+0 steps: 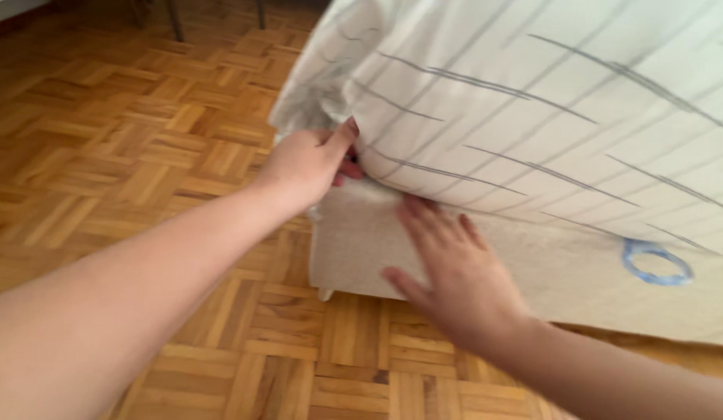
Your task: The person tucks a white fitted sheet with a grey grid pattern under the mattress, working around the corners and sides. The person smooths the sheet on the mattress surface and adjusts the edges to fit snugly.
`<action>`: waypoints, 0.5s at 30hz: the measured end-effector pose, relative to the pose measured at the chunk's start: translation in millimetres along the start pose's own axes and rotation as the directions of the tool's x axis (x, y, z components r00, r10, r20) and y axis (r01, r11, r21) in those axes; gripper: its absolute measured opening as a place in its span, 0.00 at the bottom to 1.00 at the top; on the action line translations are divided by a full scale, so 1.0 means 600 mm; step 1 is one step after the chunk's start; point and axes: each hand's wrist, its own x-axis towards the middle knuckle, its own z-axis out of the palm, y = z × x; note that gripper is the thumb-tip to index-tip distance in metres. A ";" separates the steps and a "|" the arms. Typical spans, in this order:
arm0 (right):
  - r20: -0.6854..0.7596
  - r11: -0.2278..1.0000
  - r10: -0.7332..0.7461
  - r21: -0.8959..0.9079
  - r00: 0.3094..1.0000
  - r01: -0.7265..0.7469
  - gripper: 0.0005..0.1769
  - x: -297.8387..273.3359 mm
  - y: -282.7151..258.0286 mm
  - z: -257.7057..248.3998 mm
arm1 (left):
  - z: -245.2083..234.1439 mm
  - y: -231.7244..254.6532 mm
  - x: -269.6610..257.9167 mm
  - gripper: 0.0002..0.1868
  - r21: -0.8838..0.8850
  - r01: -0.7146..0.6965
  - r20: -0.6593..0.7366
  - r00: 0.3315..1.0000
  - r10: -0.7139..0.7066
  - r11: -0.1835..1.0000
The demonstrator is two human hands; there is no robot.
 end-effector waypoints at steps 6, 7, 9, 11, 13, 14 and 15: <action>0.135 0.925 0.270 0.237 0.953 -0.296 0.34 -0.026 0.075 -0.014 | 0.007 0.007 0.016 0.14 0.282 -0.039 -0.082 0.995 0.064 0.959; 0.186 0.894 0.314 0.273 0.931 -0.356 0.34 -0.022 0.081 -0.010 | 0.010 0.004 0.016 0.14 0.292 -0.072 -0.097 0.990 0.105 0.954; 0.105 0.939 0.125 0.307 0.987 -0.152 0.32 -0.004 0.090 -0.004 | 0.014 0.001 0.018 0.13 0.318 -0.139 -0.128 0.974 0.188 0.938; 0.054 0.944 0.014 0.328 0.998 -0.031 0.32 0.017 0.092 0.005 | 0.019 0.003 0.022 0.13 0.350 -0.112 -0.181 0.966 0.184 0.930; 0.035 0.940 -0.004 0.341 0.999 -0.008 0.32 0.041 0.089 0.016 | 0.020 0.009 0.023 0.12 0.350 -0.092 -0.204 0.964 0.171 0.932; 0.046 0.969 0.045 0.242 0.998 -0.055 0.34 0.054 0.086 0.025 | 0.017 0.011 0.022 0.12 0.338 -0.084 -0.199 0.967 0.158 0.938; 0.057 0.984 0.105 0.139 0.993 -0.112 0.36 0.061 0.083 0.034 | 0.020 0.012 0.019 0.13 0.323 -0.079 -0.184 0.972 0.145 0.943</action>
